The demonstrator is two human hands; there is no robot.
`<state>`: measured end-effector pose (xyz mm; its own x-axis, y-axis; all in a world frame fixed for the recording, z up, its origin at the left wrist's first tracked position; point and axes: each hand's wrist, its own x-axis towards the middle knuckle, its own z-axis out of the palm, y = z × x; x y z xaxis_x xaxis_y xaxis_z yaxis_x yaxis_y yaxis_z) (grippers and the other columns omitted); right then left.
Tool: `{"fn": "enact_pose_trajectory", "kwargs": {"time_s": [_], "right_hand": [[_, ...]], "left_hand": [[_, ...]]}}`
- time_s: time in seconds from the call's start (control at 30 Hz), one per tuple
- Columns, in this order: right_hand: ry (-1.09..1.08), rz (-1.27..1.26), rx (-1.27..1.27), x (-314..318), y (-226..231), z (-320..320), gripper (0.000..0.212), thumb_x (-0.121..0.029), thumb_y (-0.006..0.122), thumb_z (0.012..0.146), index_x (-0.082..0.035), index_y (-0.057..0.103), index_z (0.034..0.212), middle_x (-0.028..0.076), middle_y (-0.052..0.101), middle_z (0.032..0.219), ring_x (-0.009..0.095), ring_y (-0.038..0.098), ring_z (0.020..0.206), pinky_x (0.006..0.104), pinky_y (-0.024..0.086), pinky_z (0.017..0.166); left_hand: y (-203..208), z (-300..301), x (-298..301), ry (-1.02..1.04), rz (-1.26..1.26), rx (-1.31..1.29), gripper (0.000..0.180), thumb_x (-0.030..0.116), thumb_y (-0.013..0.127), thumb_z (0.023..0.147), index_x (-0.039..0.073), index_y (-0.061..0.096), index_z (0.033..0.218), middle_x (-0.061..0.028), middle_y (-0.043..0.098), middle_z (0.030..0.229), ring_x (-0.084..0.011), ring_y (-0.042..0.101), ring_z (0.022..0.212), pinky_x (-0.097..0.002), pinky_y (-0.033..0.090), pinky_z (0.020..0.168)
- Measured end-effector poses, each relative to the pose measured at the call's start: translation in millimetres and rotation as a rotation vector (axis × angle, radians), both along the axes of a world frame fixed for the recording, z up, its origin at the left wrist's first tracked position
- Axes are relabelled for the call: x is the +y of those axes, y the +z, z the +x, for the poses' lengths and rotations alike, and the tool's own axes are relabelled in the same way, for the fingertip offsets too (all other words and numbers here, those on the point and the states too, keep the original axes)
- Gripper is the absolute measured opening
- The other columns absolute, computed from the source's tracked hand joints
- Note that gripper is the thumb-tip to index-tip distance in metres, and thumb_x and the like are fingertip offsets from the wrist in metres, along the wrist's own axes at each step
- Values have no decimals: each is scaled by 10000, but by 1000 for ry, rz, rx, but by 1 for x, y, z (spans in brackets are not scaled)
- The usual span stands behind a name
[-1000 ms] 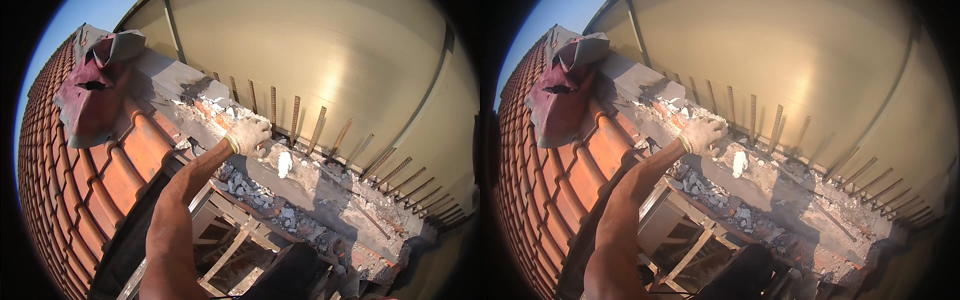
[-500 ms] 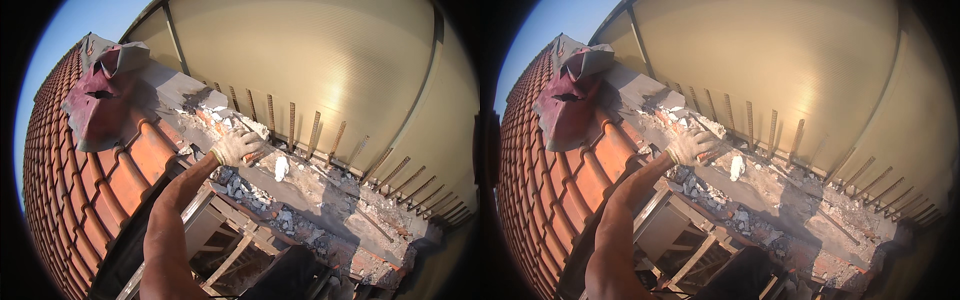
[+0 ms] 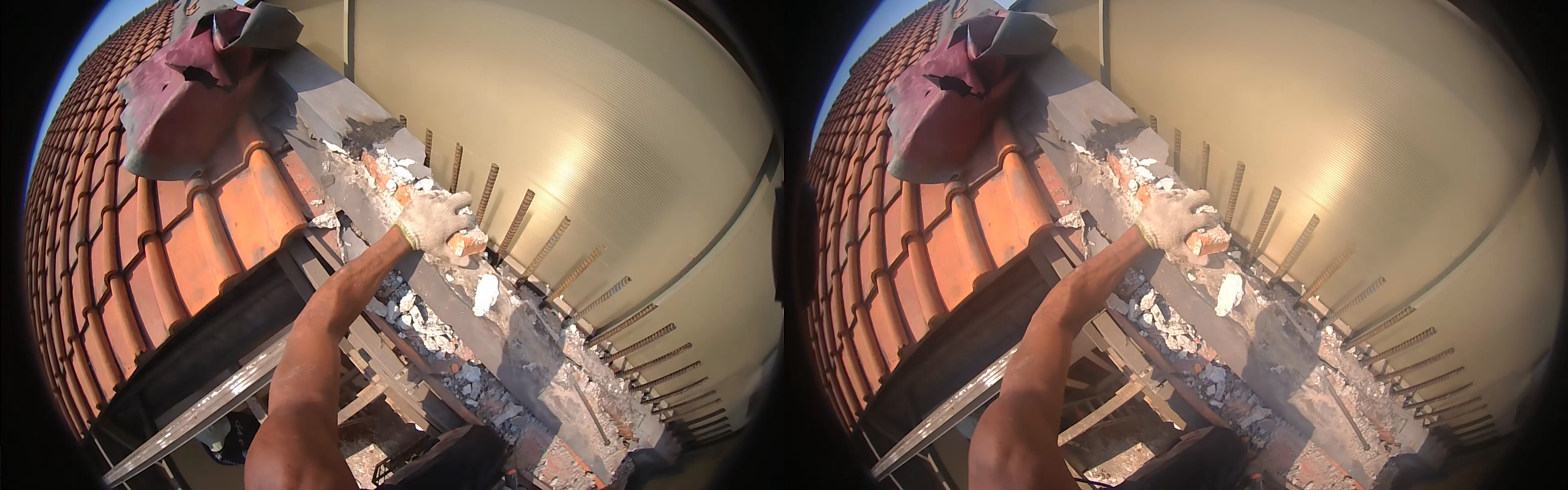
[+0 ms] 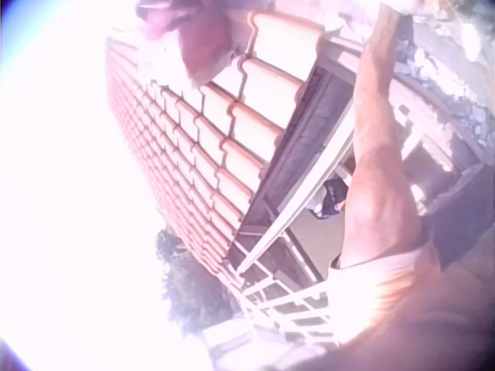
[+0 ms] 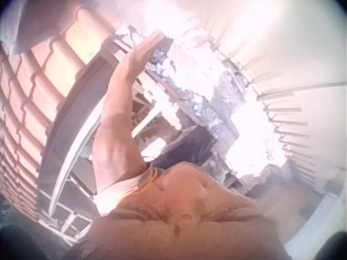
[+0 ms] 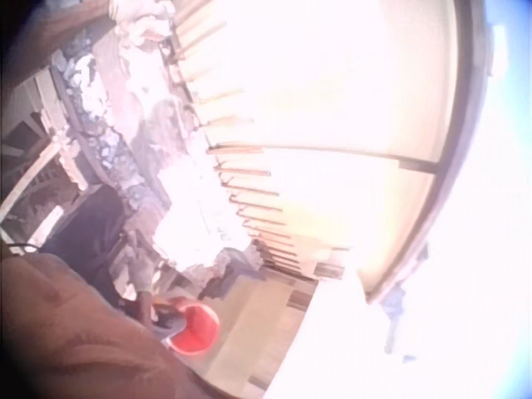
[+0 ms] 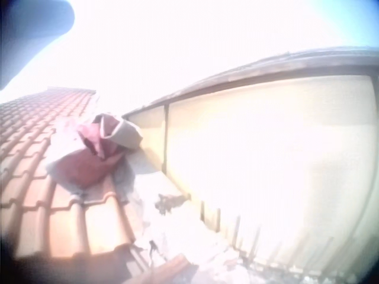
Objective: The person breaks apart a section of a brick and concrete structure using a hammer, picks up pieces of debris by hand, and places them into a red bucket.
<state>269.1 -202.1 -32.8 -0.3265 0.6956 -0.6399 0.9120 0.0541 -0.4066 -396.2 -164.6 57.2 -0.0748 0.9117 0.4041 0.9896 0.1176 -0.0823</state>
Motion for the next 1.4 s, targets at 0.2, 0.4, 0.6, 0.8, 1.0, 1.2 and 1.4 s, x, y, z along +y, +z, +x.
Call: {"fn": "enact_pose_trajectory", "kwargs": {"time_s": [0.2,0.4,0.6,0.8,1.0,1.2,1.4], "right_hand": [[-114,-24,-20,-17,11,-7,524,-492,589,1097,-9,685,1276,282,762,1049,387,768,771,481,619,595],[20,54,-92,-10,-24,2,567,-554,596,1083,-35,703,1284,261,776,1049,435,763,939,535,605,825],[-3,39,-78,-18,-26,2,580,-568,581,1083,-42,718,1286,267,773,1093,460,745,1040,547,575,912],[-20,53,-117,-14,-39,7,596,-571,556,1089,-35,727,1287,269,770,1129,476,730,1092,547,562,936],[30,1,67,-15,-4,-9,532,-458,581,1102,-138,627,1524,182,672,1472,385,639,1346,457,500,1104],[76,-4,133,-13,9,-5,557,-441,588,1103,-196,583,1604,135,649,1556,330,650,1365,419,496,1117],[96,-54,103,-12,5,-16,577,-476,623,1077,-158,619,1558,205,717,1408,384,717,1230,477,530,1000]], "left_hand": [[-33,5,4,-100,302,93,791,845,746,698,197,765,1151,-118,603,1454,-360,623,1309,-539,488,1069],[-37,2,-3,-43,374,-90,671,678,853,667,119,765,1028,-160,587,1471,-376,578,1368,-566,487,1075],[-41,22,3,-1,734,-117,578,529,900,615,91,767,969,-195,556,1510,-403,501,1469,-609,362,1236],[-45,70,-1,456,902,-577,614,539,876,776,34,805,1117,-373,278,1698,-493,302,1579,-559,286,1290],[12,61,55,762,1146,-1271,864,703,802,833,-47,748,1258,-327,469,1609,-454,454,1498,-485,361,1245],[28,17,110,711,1305,-1834,534,529,748,921,40,687,1126,-193,606,1260,-362,590,1097,-462,453,886],[-5,-81,101,240,1457,-2192,226,337,701,1017,122,632,1025,-97,693,977,-291,687,769,-456,534,580]]}}
